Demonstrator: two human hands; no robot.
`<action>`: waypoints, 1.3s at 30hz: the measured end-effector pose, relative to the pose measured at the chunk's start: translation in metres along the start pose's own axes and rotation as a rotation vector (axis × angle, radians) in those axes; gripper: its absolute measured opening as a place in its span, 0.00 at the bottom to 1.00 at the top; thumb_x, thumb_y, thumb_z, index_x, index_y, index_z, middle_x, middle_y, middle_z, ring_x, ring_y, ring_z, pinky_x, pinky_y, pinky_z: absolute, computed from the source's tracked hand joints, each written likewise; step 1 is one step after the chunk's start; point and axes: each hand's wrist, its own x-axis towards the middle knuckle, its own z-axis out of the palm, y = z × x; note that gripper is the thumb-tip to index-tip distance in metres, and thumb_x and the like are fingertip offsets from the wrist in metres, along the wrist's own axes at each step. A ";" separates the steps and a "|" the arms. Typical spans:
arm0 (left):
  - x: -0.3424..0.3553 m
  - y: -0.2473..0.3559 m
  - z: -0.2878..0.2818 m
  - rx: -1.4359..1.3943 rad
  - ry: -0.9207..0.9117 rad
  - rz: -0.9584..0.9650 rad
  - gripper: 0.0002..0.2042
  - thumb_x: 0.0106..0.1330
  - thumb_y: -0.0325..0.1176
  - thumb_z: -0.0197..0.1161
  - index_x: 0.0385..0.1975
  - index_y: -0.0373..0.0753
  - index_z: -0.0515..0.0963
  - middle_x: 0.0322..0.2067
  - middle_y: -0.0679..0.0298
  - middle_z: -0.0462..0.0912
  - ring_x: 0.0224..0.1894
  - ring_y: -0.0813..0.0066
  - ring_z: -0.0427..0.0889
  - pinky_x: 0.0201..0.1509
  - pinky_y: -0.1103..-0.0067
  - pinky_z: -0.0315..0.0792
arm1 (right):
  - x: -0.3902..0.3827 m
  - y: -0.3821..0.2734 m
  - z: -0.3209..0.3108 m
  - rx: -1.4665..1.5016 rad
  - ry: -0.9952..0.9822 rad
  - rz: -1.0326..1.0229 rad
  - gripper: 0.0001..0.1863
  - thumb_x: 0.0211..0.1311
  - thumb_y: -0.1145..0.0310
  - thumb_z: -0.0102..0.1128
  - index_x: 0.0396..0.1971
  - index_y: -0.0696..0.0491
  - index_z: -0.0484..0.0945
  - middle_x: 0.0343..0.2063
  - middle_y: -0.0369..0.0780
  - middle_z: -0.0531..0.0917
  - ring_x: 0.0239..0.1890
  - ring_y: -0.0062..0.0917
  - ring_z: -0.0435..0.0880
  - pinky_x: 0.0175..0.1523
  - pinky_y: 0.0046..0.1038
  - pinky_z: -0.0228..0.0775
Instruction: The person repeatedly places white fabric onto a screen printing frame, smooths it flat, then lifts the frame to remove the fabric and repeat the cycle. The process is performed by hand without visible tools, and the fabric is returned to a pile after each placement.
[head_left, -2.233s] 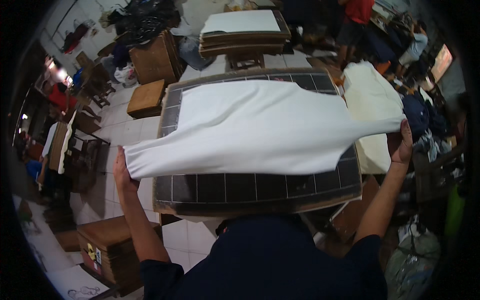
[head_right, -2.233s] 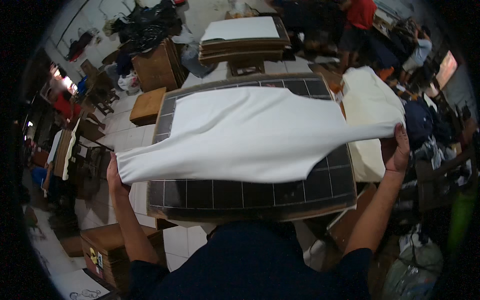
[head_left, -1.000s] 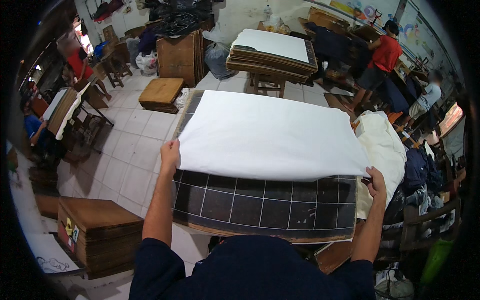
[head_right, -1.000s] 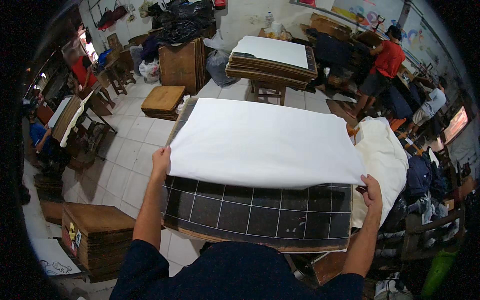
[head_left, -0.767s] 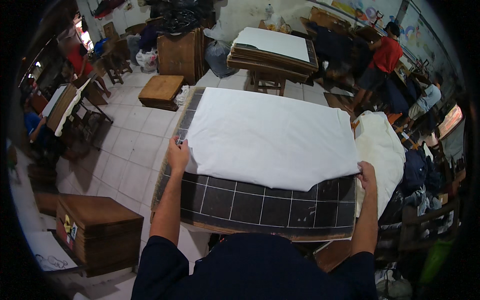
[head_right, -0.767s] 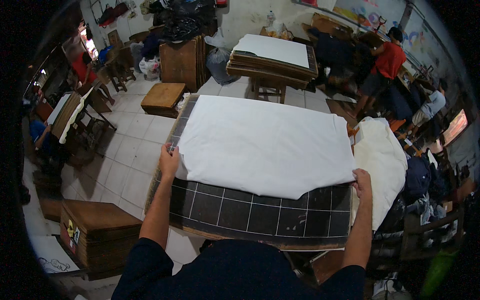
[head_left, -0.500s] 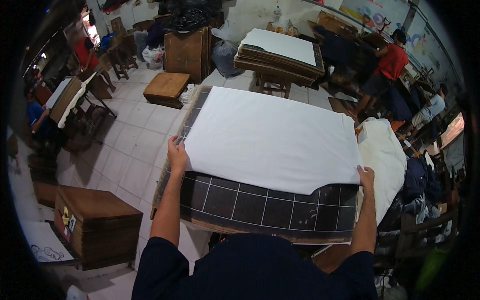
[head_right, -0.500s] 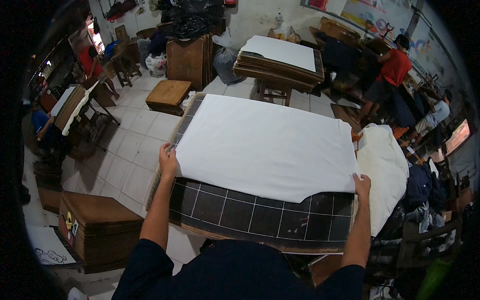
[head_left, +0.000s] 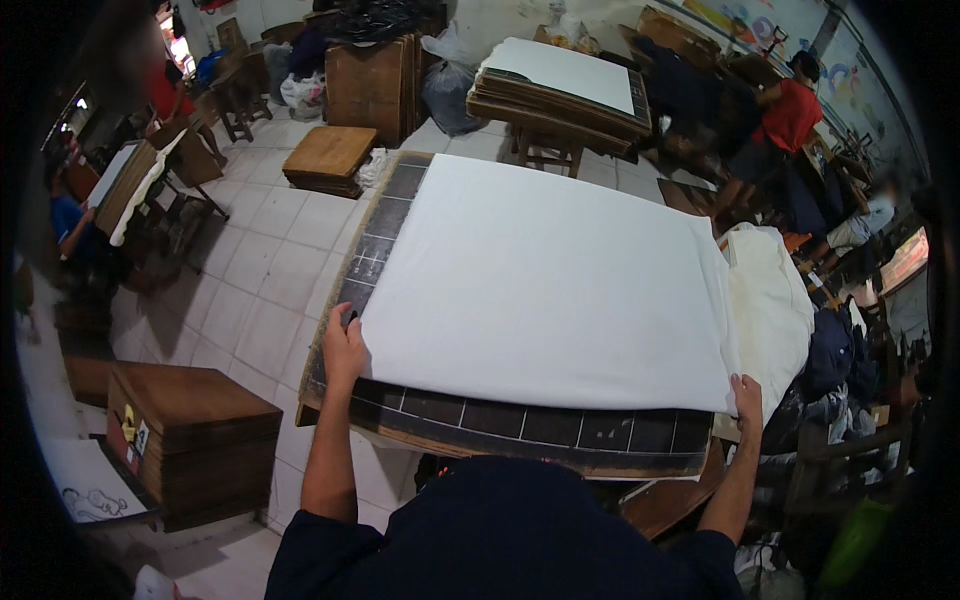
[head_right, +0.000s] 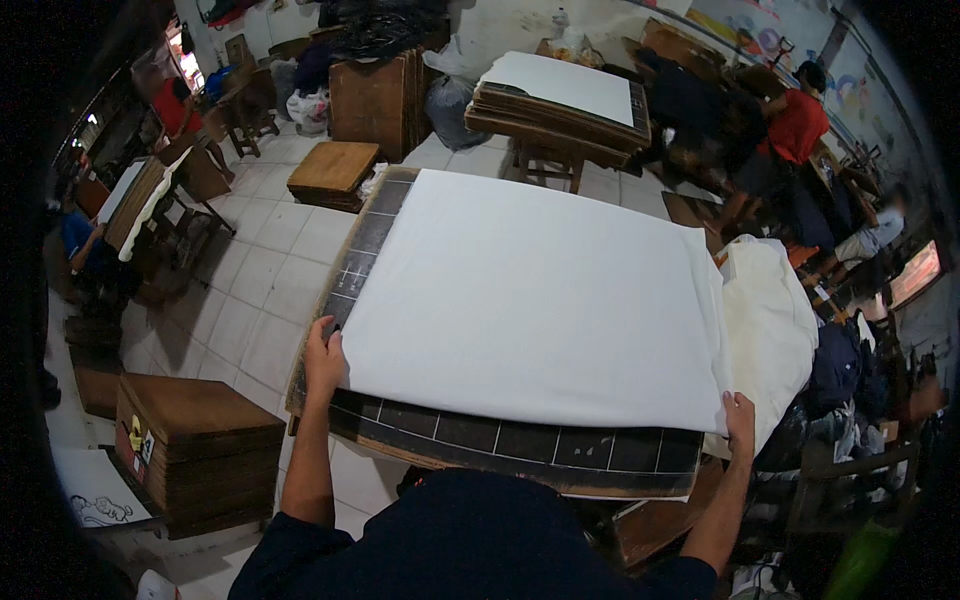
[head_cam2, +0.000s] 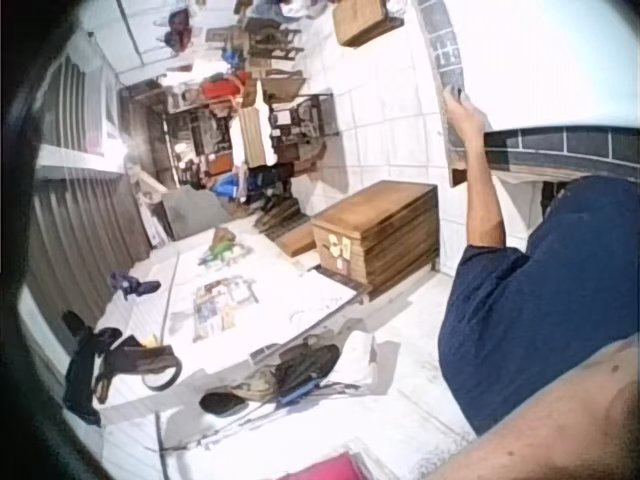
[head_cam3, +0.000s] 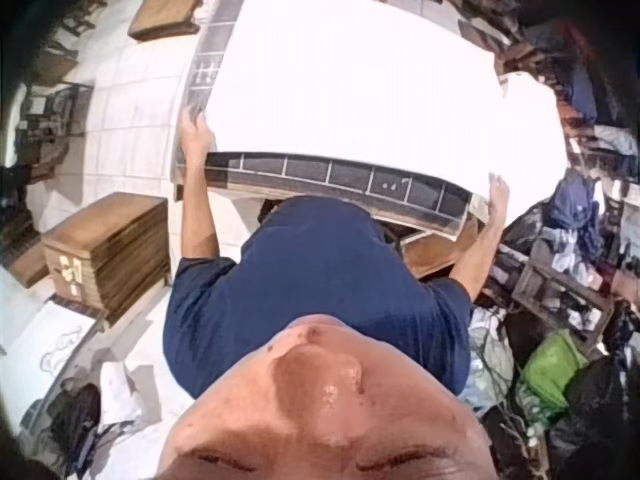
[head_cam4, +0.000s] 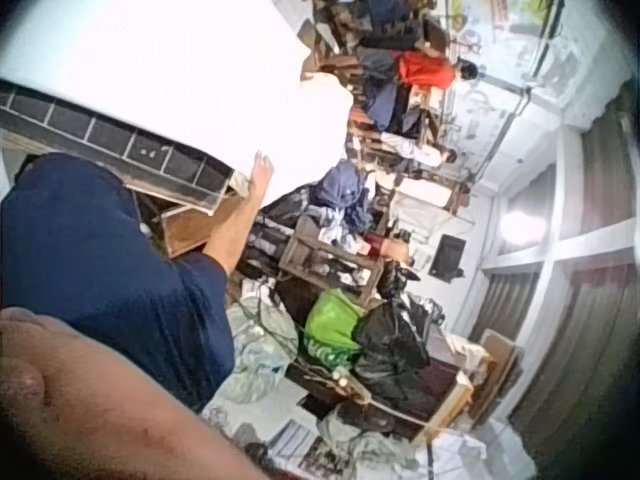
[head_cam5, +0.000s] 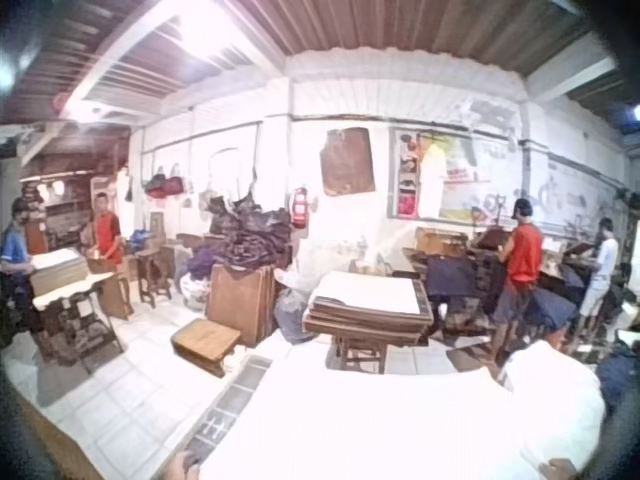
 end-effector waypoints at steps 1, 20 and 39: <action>-0.006 0.000 -0.005 0.013 -0.007 -0.041 0.16 0.67 0.29 0.55 0.55 0.35 0.73 0.31 0.45 0.82 0.35 0.52 0.82 0.43 0.65 0.73 | -0.002 0.007 -0.002 0.038 -0.063 -0.012 0.16 0.69 0.62 0.57 0.25 0.58 0.74 0.18 0.34 0.71 0.23 0.16 0.69 0.28 0.26 0.62; -0.043 0.030 -0.036 0.186 -0.096 -0.029 0.16 0.69 0.29 0.54 0.55 0.34 0.73 0.35 0.42 0.84 0.38 0.44 0.84 0.43 0.60 0.75 | -0.047 0.036 0.001 0.057 0.071 0.015 0.14 0.70 0.65 0.57 0.28 0.59 0.74 0.25 0.34 0.76 0.29 0.16 0.72 0.34 0.24 0.67; -0.090 0.033 -0.061 0.251 -0.110 -0.190 0.18 0.69 0.29 0.56 0.59 0.38 0.70 0.38 0.42 0.83 0.41 0.41 0.83 0.44 0.60 0.75 | -0.054 0.052 -0.024 -0.120 -0.009 -0.036 0.19 0.73 0.61 0.53 0.34 0.65 0.78 0.29 0.37 0.81 0.32 0.19 0.73 0.41 0.26 0.68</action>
